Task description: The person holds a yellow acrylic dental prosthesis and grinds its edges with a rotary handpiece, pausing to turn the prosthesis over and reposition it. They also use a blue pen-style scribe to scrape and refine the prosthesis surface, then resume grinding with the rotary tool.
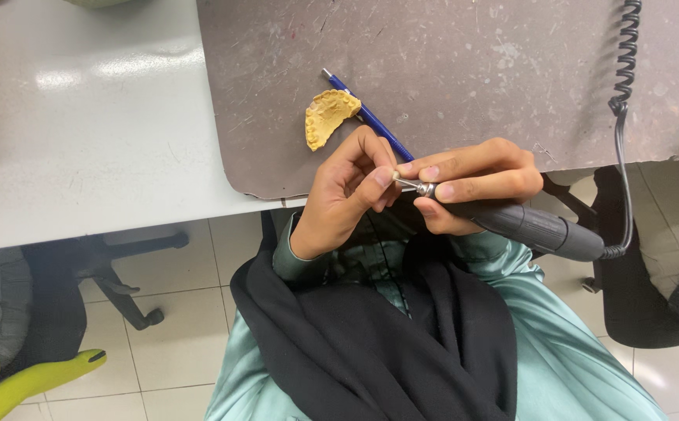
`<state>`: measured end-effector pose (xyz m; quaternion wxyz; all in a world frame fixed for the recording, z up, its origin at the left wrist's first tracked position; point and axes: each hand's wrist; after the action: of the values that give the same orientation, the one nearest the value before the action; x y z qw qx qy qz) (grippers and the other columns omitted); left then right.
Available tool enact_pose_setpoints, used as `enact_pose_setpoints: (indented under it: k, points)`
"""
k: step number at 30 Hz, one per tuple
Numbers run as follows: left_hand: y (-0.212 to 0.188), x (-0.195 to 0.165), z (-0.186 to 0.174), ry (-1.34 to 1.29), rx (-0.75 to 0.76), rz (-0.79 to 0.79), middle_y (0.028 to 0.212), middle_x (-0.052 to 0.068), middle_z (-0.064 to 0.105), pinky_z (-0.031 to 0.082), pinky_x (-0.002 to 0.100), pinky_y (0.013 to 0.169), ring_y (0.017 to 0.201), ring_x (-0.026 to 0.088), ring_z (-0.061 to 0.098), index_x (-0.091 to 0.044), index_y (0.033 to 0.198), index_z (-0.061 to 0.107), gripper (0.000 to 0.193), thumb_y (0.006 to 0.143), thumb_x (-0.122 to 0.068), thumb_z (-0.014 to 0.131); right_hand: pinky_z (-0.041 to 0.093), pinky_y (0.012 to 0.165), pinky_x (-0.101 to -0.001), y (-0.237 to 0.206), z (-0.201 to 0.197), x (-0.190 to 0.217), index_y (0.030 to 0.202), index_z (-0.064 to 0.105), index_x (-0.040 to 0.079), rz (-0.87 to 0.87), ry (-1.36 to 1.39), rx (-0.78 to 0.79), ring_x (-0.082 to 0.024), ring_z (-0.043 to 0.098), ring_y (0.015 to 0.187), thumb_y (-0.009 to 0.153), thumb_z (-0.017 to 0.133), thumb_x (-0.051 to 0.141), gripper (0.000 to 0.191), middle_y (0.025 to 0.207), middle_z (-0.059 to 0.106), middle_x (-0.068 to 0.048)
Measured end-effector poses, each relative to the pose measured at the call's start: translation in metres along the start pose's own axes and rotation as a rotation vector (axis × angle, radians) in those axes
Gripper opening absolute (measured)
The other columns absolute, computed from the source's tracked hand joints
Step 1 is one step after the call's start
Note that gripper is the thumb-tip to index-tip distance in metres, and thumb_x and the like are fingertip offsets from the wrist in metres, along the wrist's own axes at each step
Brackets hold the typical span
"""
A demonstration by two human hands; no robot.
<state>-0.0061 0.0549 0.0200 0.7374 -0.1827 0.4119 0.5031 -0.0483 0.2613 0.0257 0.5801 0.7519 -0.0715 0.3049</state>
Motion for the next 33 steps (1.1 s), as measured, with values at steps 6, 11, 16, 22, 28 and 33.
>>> enact_pose_setpoints:
  k: [6, 11, 16, 22, 28, 33]
  points:
    - [0.0000, -0.0015, -0.0005, -0.014, 0.007, -0.015, 0.098, 0.001, 0.051, 0.044, 0.025, 0.080, 0.078, 0.007, 0.049, -0.007, 0.106, 0.049, 0.017, 0.113, -0.020, 0.057, 0.071, 0.083, -0.0391, 0.0006, -0.0007, -0.0010, 0.103, 0.057, 0.000, -0.001, 0.000, 0.001, -0.035, 0.077, 0.096, 0.087, 0.078, -0.002, 0.027, 0.104, 0.064, -0.017]
    - [-0.0001, -0.0019, -0.0018, -0.012, 0.005, -0.033, 0.098, 0.001, 0.052, 0.044, 0.025, 0.079, 0.082, 0.008, 0.048, -0.007, 0.106, 0.049, 0.018, 0.113, -0.022, 0.057, 0.070, 0.084, -0.0394, -0.0001, -0.0034, -0.0005, 0.103, 0.058, 0.001, 0.026, 0.000, 0.022, -0.036, 0.077, 0.095, 0.086, 0.079, -0.002, 0.027, 0.103, 0.063, -0.017]
    - [0.0005, -0.0016, -0.0039, -0.037, 0.021, -0.045, 0.098, 0.002, 0.052, 0.043, 0.025, 0.079, 0.080, 0.008, 0.047, -0.007, 0.106, 0.049, 0.019, 0.113, -0.022, 0.057, 0.070, 0.083, -0.0396, -0.0019, -0.0040, -0.0027, 0.103, 0.059, 0.001, 0.025, 0.026, 0.026, -0.036, 0.077, 0.095, 0.085, 0.080, -0.002, 0.028, 0.103, 0.063, -0.016]
    - [0.0024, -0.0018, -0.0083, -0.066, 0.055, -0.070, 0.098, 0.003, 0.052, 0.043, 0.026, 0.077, 0.079, 0.009, 0.046, -0.006, 0.106, 0.049, 0.019, 0.112, -0.022, 0.057, 0.070, 0.083, -0.0390, -0.0015, -0.0065, -0.0021, 0.103, 0.059, 0.001, 0.033, 0.013, 0.053, -0.037, 0.077, 0.095, 0.085, 0.081, -0.001, 0.029, 0.103, 0.063, -0.016]
    - [0.0028, -0.0005, -0.0093, -0.112, 0.065, -0.083, 0.098, 0.002, 0.051, 0.044, 0.027, 0.079, 0.075, 0.008, 0.045, -0.006, 0.105, 0.049, 0.019, 0.113, -0.021, 0.058, 0.070, 0.083, -0.0393, -0.0023, -0.0052, -0.0024, 0.102, 0.059, 0.001, 0.041, 0.021, 0.038, -0.036, 0.077, 0.094, 0.084, 0.082, 0.000, 0.029, 0.102, 0.064, -0.016]
    - [0.0028, -0.0003, -0.0090, -0.106, 0.062, -0.073, 0.097, 0.002, 0.050, 0.044, 0.027, 0.079, 0.078, 0.008, 0.044, -0.007, 0.105, 0.048, 0.019, 0.113, -0.022, 0.058, 0.070, 0.083, -0.0394, -0.0023, -0.0062, -0.0041, 0.102, 0.060, 0.001, 0.028, 0.023, 0.058, -0.036, 0.077, 0.093, 0.084, 0.082, 0.000, 0.029, 0.101, 0.064, -0.015]
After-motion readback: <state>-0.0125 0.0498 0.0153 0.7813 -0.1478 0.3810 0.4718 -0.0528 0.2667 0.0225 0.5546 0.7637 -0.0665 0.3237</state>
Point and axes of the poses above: each hand's wrist, its own y-axis towards the middle knuckle, its own z-axis out of the palm, x = y × z
